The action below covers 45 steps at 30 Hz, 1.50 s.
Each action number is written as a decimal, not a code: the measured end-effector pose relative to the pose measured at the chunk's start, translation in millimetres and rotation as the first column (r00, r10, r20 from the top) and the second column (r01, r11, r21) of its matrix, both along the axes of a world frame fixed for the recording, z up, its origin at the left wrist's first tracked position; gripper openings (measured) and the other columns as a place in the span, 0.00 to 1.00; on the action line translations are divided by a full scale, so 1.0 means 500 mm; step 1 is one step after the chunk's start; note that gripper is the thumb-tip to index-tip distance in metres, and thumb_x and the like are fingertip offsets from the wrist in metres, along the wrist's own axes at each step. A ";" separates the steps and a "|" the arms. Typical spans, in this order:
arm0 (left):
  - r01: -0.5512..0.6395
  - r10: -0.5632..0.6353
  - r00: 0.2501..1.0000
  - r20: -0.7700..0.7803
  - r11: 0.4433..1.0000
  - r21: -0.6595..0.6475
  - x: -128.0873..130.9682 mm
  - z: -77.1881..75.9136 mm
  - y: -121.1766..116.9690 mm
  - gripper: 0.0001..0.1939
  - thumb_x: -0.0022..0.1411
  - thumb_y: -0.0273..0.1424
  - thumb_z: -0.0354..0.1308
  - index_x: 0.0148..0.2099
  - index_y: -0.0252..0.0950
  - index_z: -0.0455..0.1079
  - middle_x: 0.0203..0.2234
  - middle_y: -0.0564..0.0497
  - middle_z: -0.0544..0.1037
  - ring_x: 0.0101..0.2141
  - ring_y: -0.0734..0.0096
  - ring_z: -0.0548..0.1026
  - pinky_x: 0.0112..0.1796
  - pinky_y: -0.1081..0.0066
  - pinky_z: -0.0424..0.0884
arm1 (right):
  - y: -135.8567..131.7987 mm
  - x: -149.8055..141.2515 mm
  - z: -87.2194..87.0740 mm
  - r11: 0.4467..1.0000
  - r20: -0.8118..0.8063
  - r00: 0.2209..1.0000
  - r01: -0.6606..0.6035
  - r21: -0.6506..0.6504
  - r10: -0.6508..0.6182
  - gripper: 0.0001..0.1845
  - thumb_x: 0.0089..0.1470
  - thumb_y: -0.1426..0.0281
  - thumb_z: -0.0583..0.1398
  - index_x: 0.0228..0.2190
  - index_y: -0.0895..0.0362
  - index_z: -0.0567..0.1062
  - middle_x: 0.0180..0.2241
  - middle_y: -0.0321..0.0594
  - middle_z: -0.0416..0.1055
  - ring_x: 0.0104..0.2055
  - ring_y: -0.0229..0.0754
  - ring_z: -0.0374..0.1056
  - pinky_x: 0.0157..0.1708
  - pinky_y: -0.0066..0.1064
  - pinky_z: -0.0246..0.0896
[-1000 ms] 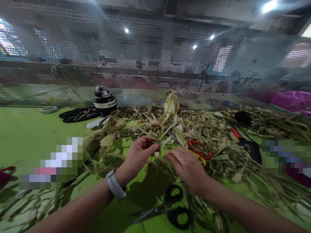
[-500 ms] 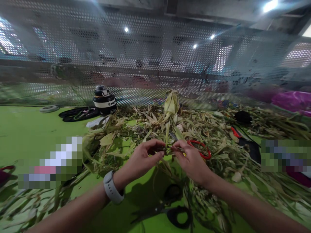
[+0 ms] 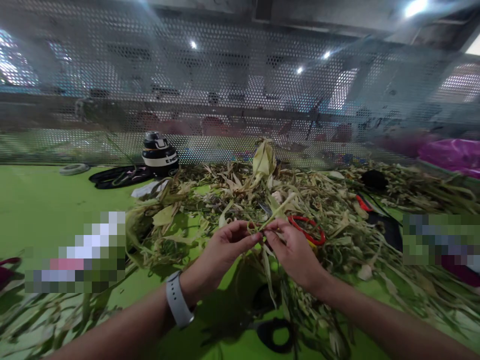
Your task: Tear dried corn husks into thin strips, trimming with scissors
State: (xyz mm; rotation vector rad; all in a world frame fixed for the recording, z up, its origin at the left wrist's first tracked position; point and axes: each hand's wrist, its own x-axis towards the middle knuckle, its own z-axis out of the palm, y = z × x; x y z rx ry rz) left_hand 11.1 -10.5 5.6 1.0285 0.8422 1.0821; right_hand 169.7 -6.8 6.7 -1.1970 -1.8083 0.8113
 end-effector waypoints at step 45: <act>0.007 0.005 0.981 0.195 0.998 -0.061 -0.041 -0.008 0.039 0.08 0.49 0.30 0.64 0.28 0.35 0.67 0.24 0.58 0.71 0.24 0.83 0.68 0.30 0.79 0.68 | -0.003 0.038 0.017 0.411 0.492 0.857 -0.398 0.820 -0.153 0.17 0.51 0.71 0.60 0.45 0.53 0.71 0.37 0.41 0.69 0.41 0.41 0.62 0.45 0.36 0.59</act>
